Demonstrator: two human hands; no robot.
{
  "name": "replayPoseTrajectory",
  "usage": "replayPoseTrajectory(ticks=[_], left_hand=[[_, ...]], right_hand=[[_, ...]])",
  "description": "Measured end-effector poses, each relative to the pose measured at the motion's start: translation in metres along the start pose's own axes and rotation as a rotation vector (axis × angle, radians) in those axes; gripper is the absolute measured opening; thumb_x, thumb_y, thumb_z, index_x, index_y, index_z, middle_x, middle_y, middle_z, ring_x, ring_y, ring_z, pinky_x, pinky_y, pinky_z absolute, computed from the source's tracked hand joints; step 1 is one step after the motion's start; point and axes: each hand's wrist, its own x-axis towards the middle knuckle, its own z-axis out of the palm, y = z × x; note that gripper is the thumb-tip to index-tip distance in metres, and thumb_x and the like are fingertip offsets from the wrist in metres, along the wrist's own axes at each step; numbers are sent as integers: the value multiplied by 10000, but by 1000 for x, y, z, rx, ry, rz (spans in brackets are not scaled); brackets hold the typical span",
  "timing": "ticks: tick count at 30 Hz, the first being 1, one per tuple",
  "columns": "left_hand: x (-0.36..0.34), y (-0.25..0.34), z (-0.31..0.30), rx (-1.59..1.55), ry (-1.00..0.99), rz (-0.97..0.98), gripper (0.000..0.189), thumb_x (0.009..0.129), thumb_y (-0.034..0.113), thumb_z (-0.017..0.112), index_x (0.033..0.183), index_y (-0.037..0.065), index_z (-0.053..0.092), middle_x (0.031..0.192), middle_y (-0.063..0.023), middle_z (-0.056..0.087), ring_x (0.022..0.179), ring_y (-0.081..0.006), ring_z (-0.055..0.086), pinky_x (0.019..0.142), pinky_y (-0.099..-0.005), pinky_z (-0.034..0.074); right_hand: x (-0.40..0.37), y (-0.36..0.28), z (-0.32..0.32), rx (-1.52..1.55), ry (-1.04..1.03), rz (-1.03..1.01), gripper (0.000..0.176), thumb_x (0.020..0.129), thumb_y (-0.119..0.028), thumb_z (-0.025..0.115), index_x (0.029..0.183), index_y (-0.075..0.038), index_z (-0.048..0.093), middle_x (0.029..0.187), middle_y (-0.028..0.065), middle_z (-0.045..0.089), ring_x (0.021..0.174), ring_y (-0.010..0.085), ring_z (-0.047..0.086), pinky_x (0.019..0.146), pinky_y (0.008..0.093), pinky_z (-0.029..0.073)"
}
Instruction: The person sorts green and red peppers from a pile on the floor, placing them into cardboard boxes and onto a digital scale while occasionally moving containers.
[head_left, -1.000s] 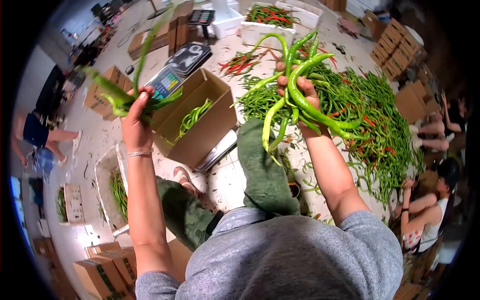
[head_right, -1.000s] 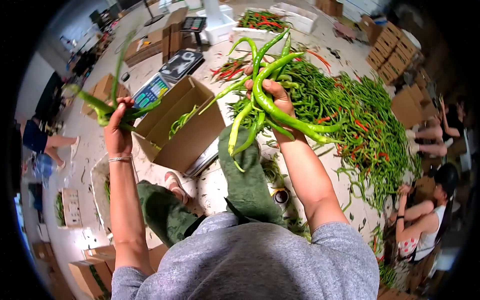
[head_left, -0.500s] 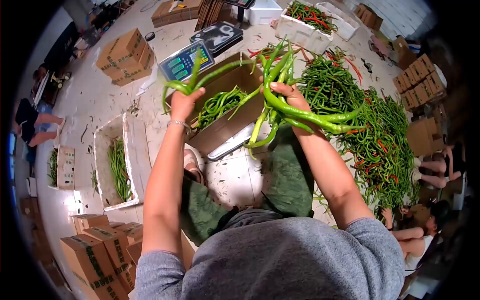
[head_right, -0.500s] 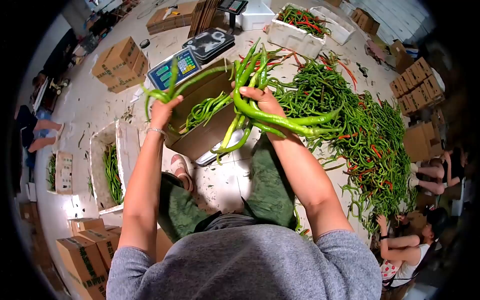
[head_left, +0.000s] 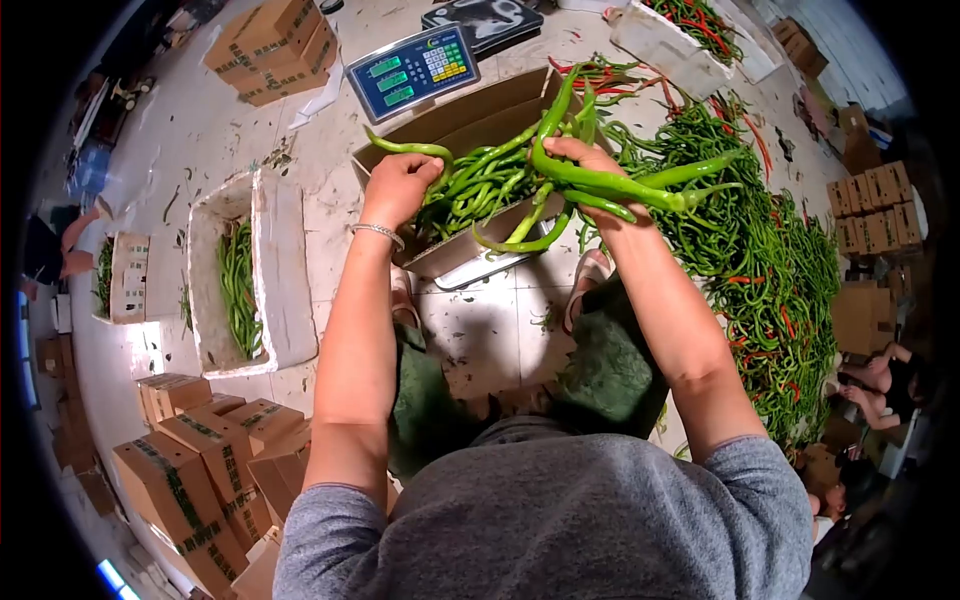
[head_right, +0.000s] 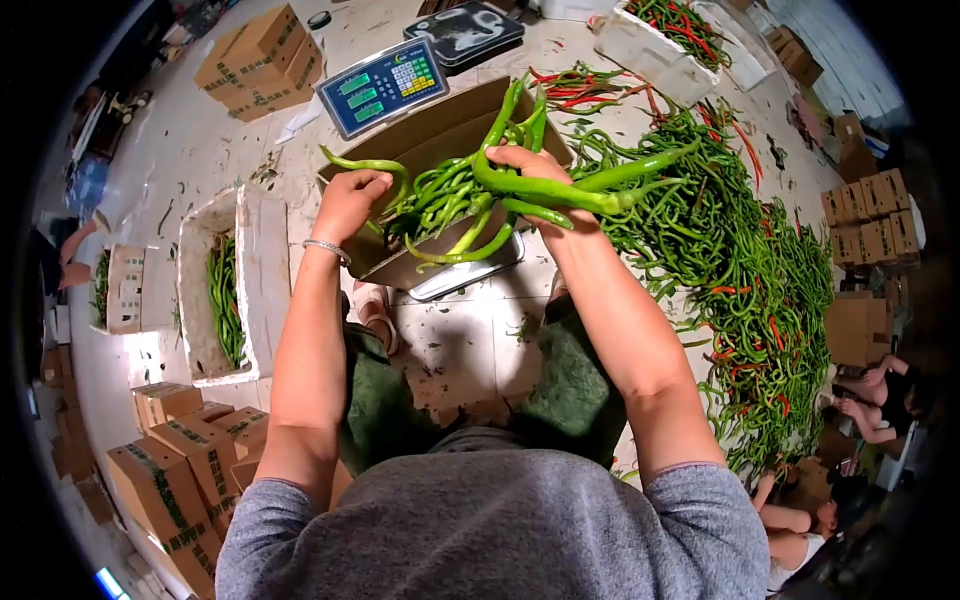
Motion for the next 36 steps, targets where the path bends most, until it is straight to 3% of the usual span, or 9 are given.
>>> replayPoseTrajectory(ticks=[3,10,14,24,27,30,34,35,36], left_hand=[[-5,32,-16,205,-11,-26,273,818,280,608,907,28,664,750,-81,654,672,-164,591,615,-298,451],[-13,54,-13,-544,-318,49,260,870,194,574,1088,55,606,963,12,618,849,-56,530,719,-201,415],[-15,54,-14,-463,-404,89,292,874,182,568,1136,55,574,1016,3,603,852,-63,523,719,-217,427],[-17,45,-32,-572,-83,-13,274,868,201,577,1103,62,586,1060,-24,612,942,-94,543,770,-222,411],[-20,47,-34,-633,-53,-33,241,849,156,594,1059,37,608,990,-16,623,855,-67,526,721,-202,416],[-16,33,-39,-569,-66,5,274,873,219,570,1102,69,593,1064,-21,616,950,-99,554,774,-232,410],[-17,35,-47,-682,76,-45,258,871,211,566,1086,73,597,1067,-38,621,955,-99,569,788,-239,409],[-19,37,-49,-685,107,-58,258,874,205,557,1082,56,592,1081,-61,619,967,-121,579,787,-246,429],[-19,36,-50,-725,113,-66,262,875,203,554,1085,51,589,1082,-67,618,968,-127,580,784,-246,436]], right_hand=[[18,3,3,-15,-38,1,131,783,-88,619,887,-9,614,807,73,632,726,154,597,689,264,481],[35,7,25,-38,-57,-22,133,774,-27,611,901,-50,578,783,38,594,671,132,571,618,254,465],[41,10,34,-93,-7,-80,156,760,-18,601,901,-66,553,762,30,571,611,127,554,557,248,449],[53,41,42,49,199,-146,203,729,50,577,900,-48,529,768,53,567,588,141,536,474,257,436],[60,52,39,62,206,-252,141,758,14,589,885,-39,558,782,48,579,613,148,554,503,254,456],[62,57,37,-7,247,-223,126,746,50,598,840,-27,568,771,63,599,659,166,571,570,299,459],[49,45,44,-131,368,166,209,749,-67,664,916,-88,540,857,16,565,807,186,520,687,425,447],[64,53,17,-115,160,233,323,744,-123,682,1002,-128,487,978,32,520,934,233,453,706,482,427],[59,50,20,-83,206,237,367,756,-134,671,1056,-113,459,1079,73,481,1042,298,395,745,480,445]])
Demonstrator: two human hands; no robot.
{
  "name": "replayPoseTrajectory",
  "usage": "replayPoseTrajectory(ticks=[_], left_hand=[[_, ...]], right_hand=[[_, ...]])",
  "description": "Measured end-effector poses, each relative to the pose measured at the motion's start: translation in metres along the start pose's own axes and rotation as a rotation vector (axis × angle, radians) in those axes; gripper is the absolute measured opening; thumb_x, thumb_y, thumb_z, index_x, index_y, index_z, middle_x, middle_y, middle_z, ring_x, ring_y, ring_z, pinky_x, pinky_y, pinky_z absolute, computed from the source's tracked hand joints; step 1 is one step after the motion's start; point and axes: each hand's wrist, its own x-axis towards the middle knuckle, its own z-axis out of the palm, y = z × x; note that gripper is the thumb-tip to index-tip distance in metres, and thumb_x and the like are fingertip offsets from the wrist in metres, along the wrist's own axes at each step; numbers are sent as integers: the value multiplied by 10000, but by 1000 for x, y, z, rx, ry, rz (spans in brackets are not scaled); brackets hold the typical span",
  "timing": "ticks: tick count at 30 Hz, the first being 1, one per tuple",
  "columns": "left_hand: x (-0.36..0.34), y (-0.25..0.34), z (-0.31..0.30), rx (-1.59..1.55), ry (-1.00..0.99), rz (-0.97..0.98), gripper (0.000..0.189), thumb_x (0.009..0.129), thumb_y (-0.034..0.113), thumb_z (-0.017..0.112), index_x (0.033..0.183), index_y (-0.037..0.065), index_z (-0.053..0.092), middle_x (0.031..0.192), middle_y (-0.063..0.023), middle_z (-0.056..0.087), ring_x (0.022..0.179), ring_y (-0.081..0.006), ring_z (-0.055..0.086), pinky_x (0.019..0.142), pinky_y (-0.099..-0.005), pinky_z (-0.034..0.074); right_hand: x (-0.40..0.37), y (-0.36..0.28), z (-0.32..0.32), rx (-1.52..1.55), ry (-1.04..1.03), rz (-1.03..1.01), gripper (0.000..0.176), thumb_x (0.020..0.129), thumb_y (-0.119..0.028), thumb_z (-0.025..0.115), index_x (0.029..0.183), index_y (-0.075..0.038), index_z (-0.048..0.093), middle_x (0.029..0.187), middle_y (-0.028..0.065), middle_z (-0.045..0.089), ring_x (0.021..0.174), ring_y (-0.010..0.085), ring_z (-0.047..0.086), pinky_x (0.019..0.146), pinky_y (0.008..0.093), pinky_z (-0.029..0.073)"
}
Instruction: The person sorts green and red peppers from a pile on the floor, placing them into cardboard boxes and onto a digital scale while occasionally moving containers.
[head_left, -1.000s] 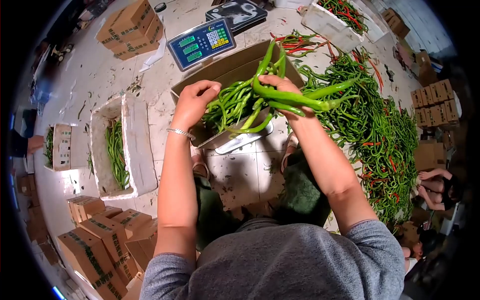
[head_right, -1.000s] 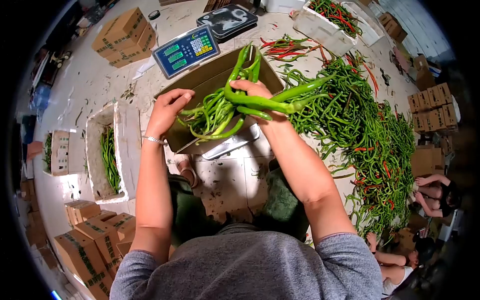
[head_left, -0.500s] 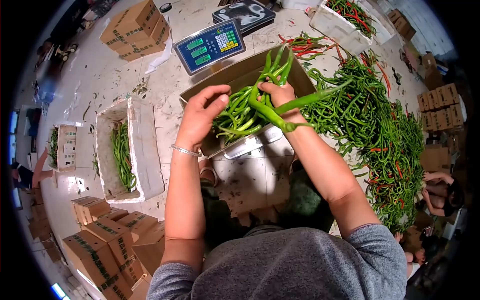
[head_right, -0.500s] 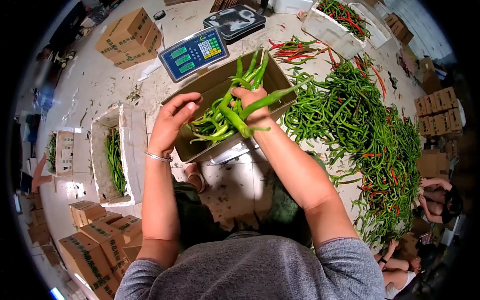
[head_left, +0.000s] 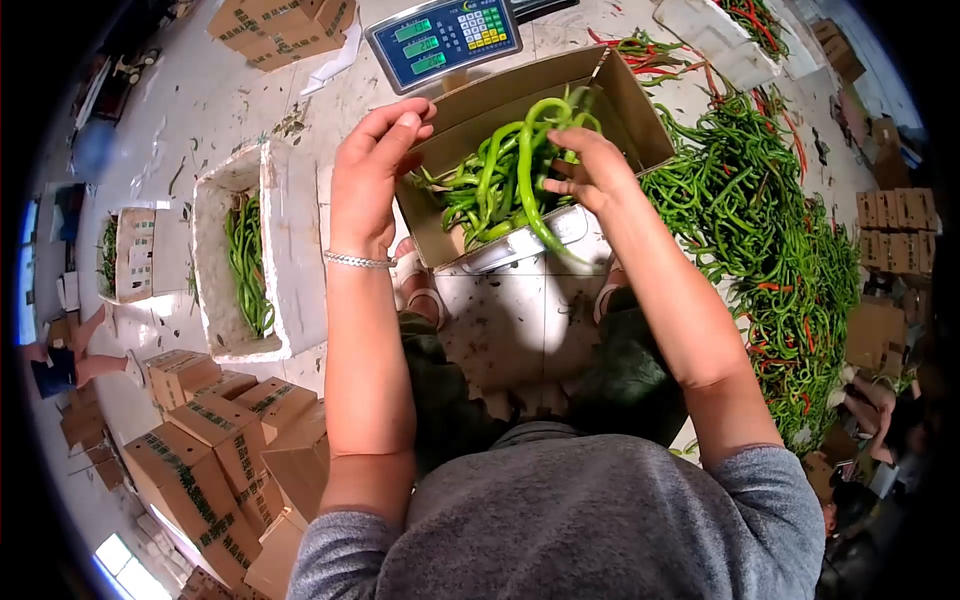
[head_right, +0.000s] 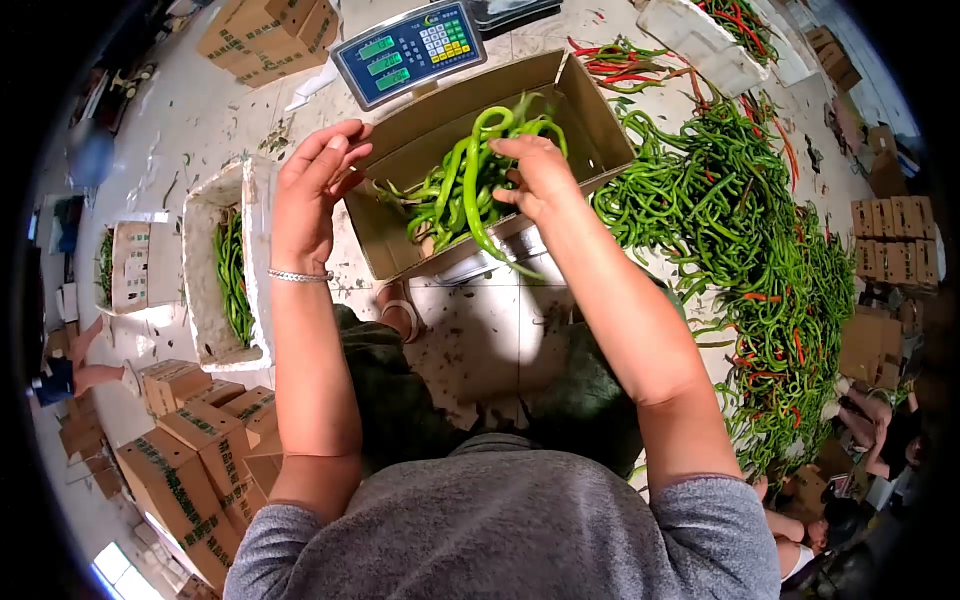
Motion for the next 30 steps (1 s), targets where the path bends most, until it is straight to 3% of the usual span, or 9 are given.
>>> replayPoseTrajectory(ticks=[4,6,9,10,13,16,24,25,30], left_hand=[[6,-3,-7,-132,61,-12,265,887,172,527,1097,18,572,1091,-113,611,970,-168,591,758,-249,478],[10,-2,-7,-185,111,0,261,890,157,518,1100,10,566,1094,-123,608,967,-176,596,750,-250,485],[20,-2,-6,-218,155,16,266,902,155,496,1111,0,553,1109,-136,598,970,-191,598,753,-259,492],[24,-2,-6,-222,168,18,266,904,159,494,1109,1,554,1108,-136,598,971,-192,598,757,-261,492],[38,-1,-7,-292,198,-1,278,906,145,477,1119,-24,530,1123,-156,579,988,-221,586,777,-276,489],[51,-6,-12,-369,225,-6,288,903,126,466,1136,-40,505,1140,-173,562,990,-250,581,784,-297,493],[84,-11,-35,-602,245,-4,266,893,91,468,1116,-45,514,1135,-176,560,983,-289,575,774,-330,493],[84,-10,-33,-676,296,14,211,870,129,522,1021,-13,559,941,-113,627,825,-192,620,647,-273,510],[97,-5,-47,-777,354,-37,182,844,110,544,1006,33,576,947,-74,627,824,-192,604,666,-279,481]], right_hand=[[-19,-16,-7,124,-20,-43,379,799,-107,613,1137,-58,450,1163,115,450,1123,376,365,823,470,477],[-26,-28,-11,122,-15,-144,384,812,-92,592,1173,-51,468,1118,95,495,1067,296,449,823,432,485],[-28,-46,-14,-176,1,-412,293,819,-101,591,1103,-39,551,980,34,586,890,110,556,767,293,472],[-24,-49,-16,-359,0,-500,256,816,-118,603,1057,-32,584,944,31,607,859,108,564,741,252,452],[-13,-46,-26,-812,-35,-725,218,814,-142,603,985,-7,610,850,62,643,768,129,591,703,255,455],[-10,-52,-23,-1108,67,-759,226,806,-157,606,978,-11,611,838,96,648,738,158,602,694,278,462],[6,-52,-9,-1063,-200,-670,222,816,-127,605,1008,-16,603,824,48,641,739,105,576,692,244,455],[6,-53,-8,-1068,-206,-585,226,817,-110,606,1022,-15,597,840,41,637,749,96,568,697,239,454],[20,-71,-9,-1186,-57,-700,219,830,-122,600,1027,-28,602,886,54,651,813,109,594,755,246,461]])
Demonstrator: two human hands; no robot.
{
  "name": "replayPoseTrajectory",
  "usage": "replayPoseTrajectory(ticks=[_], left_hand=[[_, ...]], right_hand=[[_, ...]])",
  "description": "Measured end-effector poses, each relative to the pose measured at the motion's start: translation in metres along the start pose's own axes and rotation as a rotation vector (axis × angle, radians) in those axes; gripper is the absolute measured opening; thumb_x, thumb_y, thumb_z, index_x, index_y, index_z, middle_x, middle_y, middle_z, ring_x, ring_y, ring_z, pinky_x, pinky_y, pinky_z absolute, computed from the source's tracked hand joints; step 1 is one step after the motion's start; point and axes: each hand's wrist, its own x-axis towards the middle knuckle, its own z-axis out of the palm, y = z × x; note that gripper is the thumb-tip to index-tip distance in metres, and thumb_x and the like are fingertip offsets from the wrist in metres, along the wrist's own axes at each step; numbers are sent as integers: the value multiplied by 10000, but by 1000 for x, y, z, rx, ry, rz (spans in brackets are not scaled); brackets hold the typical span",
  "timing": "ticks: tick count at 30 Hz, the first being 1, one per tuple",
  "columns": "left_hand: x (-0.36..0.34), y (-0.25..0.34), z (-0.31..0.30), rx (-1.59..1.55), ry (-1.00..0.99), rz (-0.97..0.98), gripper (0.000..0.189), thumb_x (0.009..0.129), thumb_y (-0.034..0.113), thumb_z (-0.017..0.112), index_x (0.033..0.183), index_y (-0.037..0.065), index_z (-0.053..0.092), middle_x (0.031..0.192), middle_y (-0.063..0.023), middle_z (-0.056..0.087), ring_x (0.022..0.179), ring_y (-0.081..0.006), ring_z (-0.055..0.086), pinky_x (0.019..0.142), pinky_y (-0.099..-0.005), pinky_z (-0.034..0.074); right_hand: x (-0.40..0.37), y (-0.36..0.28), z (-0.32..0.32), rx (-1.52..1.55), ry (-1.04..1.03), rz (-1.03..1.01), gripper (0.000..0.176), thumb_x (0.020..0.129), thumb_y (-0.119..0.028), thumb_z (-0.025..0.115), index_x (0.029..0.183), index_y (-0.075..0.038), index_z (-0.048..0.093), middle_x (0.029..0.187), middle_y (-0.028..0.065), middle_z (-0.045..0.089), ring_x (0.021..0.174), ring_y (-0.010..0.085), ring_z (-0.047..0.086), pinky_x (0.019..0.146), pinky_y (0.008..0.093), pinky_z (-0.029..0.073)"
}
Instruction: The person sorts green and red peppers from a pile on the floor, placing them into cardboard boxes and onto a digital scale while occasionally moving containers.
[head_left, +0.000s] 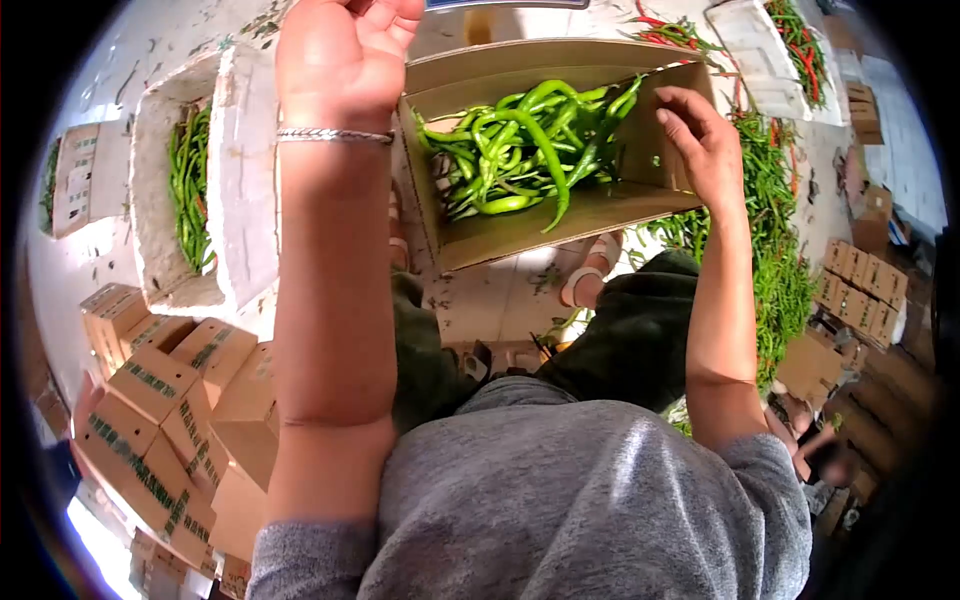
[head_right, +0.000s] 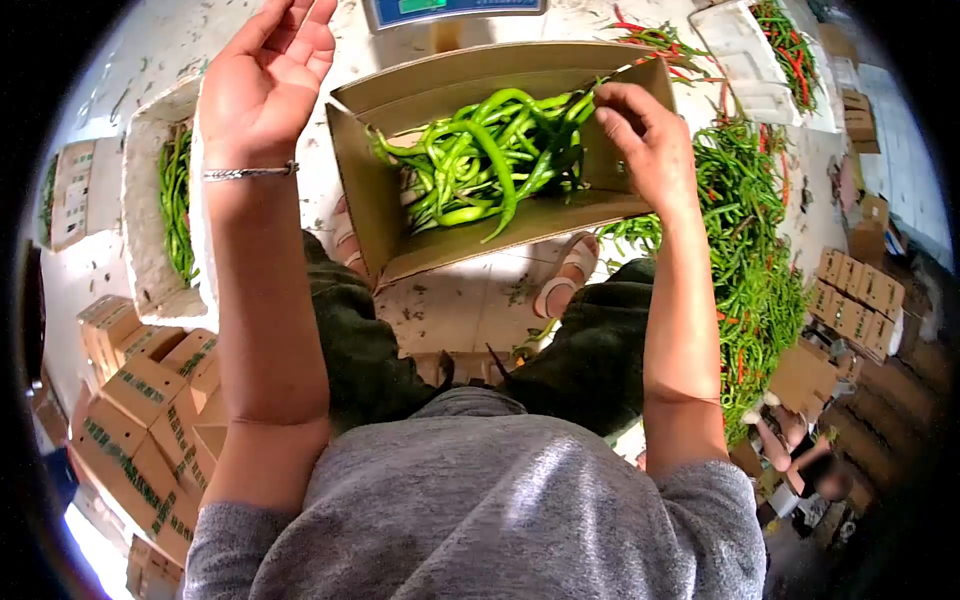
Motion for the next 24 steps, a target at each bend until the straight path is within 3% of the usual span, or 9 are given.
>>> replayPoseTrajectory(ticks=[4,8,11,13,16,17,20,21,24], left_hand=[[6,4,0,-56,-22,-25,176,843,109,551,1003,37,564,958,-77,615,834,-191,593,665,-281,476],[5,9,2,-110,-27,-37,177,844,100,554,1005,28,552,957,-84,606,809,-192,589,662,-280,478],[3,11,-1,-141,-39,-55,176,846,89,549,1010,25,546,957,-85,605,802,-192,588,660,-277,479],[1,13,-3,-145,-35,-75,172,852,84,541,1013,26,544,948,-83,605,798,-191,588,657,-273,480],[-5,14,2,-171,13,-66,166,857,84,533,1013,26,543,944,-82,603,796,-191,588,658,-273,481],[-5,15,-1,-171,-8,-68,166,858,83,531,1014,25,542,947,-83,602,799,-192,588,660,-274,482],[-5,13,-7,-179,-57,-81,169,861,79,524,1019,20,540,958,-87,598,806,-194,587,666,-276,485],[-7,13,-7,-196,-62,-86,172,861,77,523,1021,17,539,961,-89,597,808,-194,587,667,-276,485],[-8,12,-9,-212,-66,-80,181,862,75,520,1029,8,534,966,-97,594,815,-201,585,673,-276,486]], right_hand=[[24,-5,-25,-91,98,-19,174,824,-118,597,970,-28,616,873,50,647,821,124,593,759,249,460],[36,-12,-4,-125,-621,-1,190,797,-117,631,965,-30,616,891,63,642,855,147,582,785,260,455],[28,-2,50,-372,-1173,-113,559,757,-211,678,1275,-175,471,1224,127,535,1131,277,498,974,354,369],[17,18,89,-423,-1405,-107,674,775,-143,635,1365,-273,338,1312,113,461,1186,295,448,997,365,350],[26,14,120,-363,-1143,-169,727,797,-104,584,1407,-264,222,1305,152,454,1150,338,471,978,383,369],[33,-7,118,-503,-1158,-46,775,801,-107,579,1423,-238,137,1290,212,443,1141,368,470,975,386,374],[7,0,123,-405,-1269,-486,837,809,-142,586,1434,-254,40,1255,258,451,1077,360,513,940,400,385],[7,-17,119,-301,-1404,-320,865,815,-139,578,1432,-276,-12,1196,240,501,1021,334,541,926,396,388],[27,-33,106,-129,-1233,-192,595,814,-51,527,1360,-207,351,1004,171,601,913,304,577,858,386,440]])
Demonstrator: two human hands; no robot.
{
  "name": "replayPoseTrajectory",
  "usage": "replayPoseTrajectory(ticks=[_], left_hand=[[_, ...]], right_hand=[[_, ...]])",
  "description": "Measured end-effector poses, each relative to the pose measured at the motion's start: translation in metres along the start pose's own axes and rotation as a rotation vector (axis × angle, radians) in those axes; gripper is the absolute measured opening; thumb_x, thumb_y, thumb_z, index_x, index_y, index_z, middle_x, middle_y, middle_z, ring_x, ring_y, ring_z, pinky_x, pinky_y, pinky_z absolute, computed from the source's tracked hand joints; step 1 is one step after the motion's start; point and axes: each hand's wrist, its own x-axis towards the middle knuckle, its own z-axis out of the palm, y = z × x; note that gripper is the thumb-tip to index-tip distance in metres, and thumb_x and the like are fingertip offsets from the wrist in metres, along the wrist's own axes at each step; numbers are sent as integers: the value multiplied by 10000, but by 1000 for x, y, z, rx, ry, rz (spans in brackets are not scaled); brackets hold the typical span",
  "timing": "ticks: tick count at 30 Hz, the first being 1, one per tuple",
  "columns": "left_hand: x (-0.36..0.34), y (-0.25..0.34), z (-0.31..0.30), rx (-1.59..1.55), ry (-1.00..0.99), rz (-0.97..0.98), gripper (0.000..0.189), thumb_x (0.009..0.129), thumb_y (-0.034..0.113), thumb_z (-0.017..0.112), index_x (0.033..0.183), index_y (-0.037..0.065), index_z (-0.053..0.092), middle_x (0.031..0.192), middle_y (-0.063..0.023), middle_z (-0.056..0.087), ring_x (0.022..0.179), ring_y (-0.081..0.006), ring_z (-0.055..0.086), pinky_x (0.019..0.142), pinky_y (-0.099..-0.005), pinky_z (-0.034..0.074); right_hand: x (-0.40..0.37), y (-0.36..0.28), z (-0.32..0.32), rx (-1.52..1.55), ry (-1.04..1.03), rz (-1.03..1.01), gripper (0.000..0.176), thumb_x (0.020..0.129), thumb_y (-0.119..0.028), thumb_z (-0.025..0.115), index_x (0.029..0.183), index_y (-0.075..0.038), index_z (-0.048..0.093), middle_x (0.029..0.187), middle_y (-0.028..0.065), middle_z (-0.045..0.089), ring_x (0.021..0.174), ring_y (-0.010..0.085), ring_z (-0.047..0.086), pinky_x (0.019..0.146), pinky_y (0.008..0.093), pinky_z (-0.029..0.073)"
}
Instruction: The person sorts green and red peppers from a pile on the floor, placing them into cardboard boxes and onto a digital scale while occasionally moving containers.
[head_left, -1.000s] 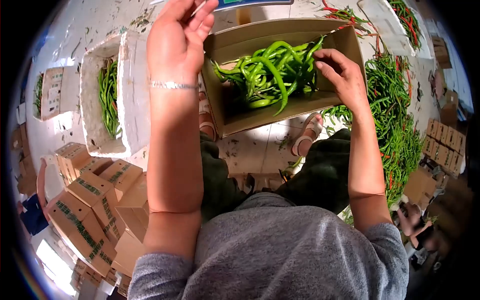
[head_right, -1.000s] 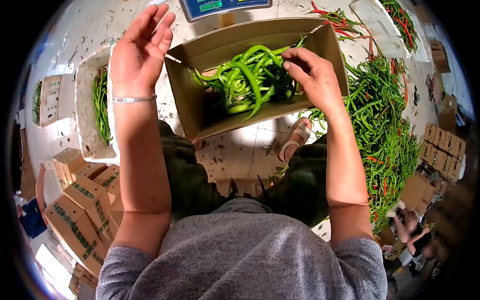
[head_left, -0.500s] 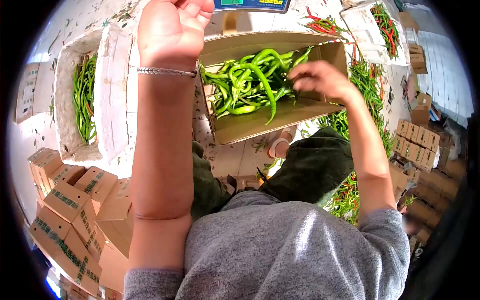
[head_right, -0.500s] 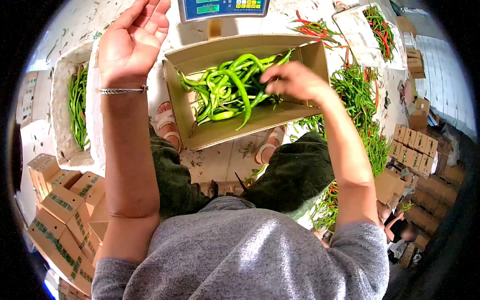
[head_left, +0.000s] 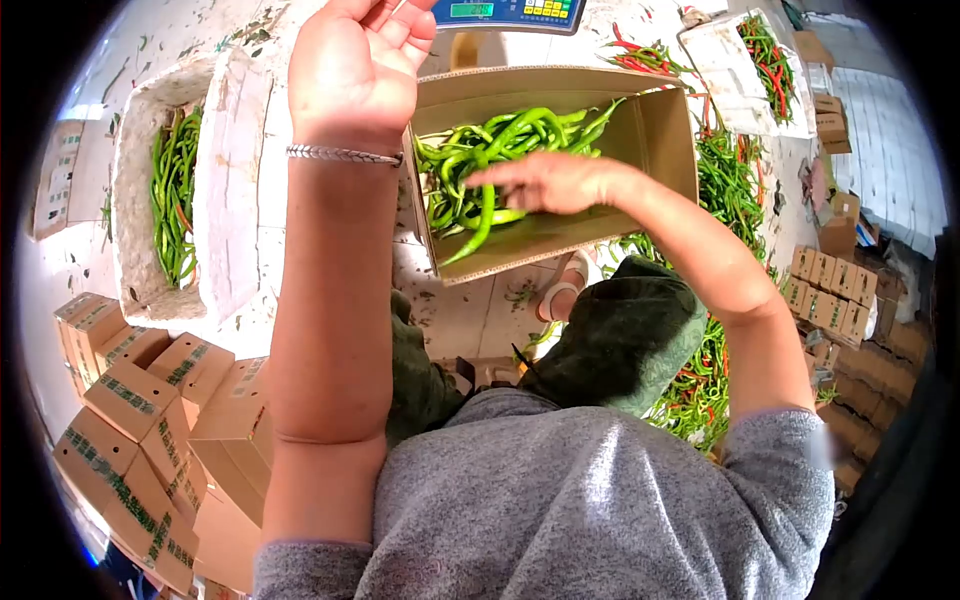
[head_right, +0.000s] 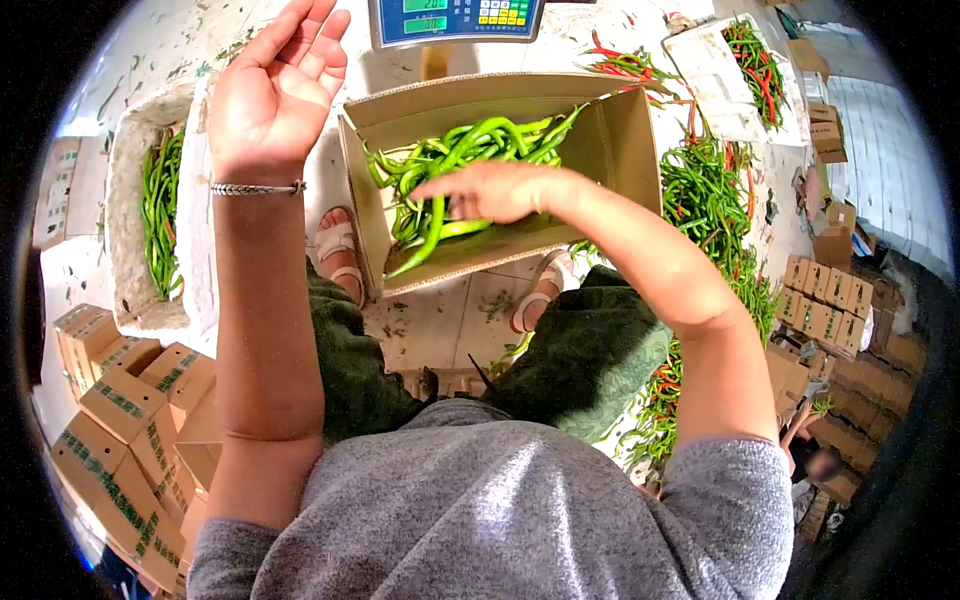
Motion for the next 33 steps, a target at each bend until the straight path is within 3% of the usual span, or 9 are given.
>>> replayPoseTrajectory(ticks=[2,4,6,10,17,22,24,28,33], left_hand=[[-2,0,-1,6,5,8,185,862,74,516,1034,4,531,968,-103,592,821,-207,583,676,-277,486],[-6,0,2,18,13,10,188,863,71,512,1037,1,528,971,-108,590,827,-214,582,676,-279,485],[-7,0,1,14,15,6,190,865,74,505,1039,0,526,976,-113,587,836,-218,579,673,-278,481],[-8,2,-4,6,-4,-1,191,865,80,502,1038,2,527,977,-108,587,843,-214,577,672,-274,475],[-11,6,-6,4,14,3,188,861,86,514,1032,13,540,977,-89,587,844,-201,577,666,-274,474],[-12,5,-4,21,17,0,190,859,92,523,1032,15,543,972,-84,588,832,-197,580,656,-274,477],[-12,4,-4,23,23,-3,190,859,93,523,1031,13,542,971,-85,587,827,-198,579,653,-273,476],[-10,1,-8,7,-1,-14,192,862,94,514,1033,10,536,974,-91,582,821,-202,570,647,-268,469],[-14,5,-7,-9,4,-14,192,865,95,506,1033,4,532,971,-95,577,815,-205,566,646,-271,465]], right_hand=[[-1,15,-21,-287,370,-66,371,793,-75,538,1158,-143,554,917,127,629,868,328,593,837,397,468],[1,24,-35,-396,319,178,380,760,-99,588,1135,-154,567,1089,105,588,980,340,550,861,401,462],[2,71,-22,-614,198,-77,450,716,-100,633,1146,-217,572,1332,72,416,1105,324,476,905,408,437],[-33,79,-20,-820,-12,424,711,713,-40,597,1306,-374,391,1471,26,178,1247,304,382,970,419,388],[-37,43,-32,-615,135,383,368,745,-127,590,1111,-166,603,1002,145,621,1005,296,559,868,403,445],[41,-12,-1,-367,166,10,459,810,-312,609,1203,-93,513,1028,197,597,939,354,567,829,424,437],[79,-12,22,-98,0,207,642,818,-478,566,1266,-38,437,1142,218,547,1058,316,529,899,384,405],[108,-13,47,-225,-115,450,568,775,-265,631,1246,-7,445,987,188,622,722,283,634,695,357,506],[39,-2,-16,-138,224,268,382,677,-121,633,1039,-13,574,989,138,609,958,268,568,852,333,444]])
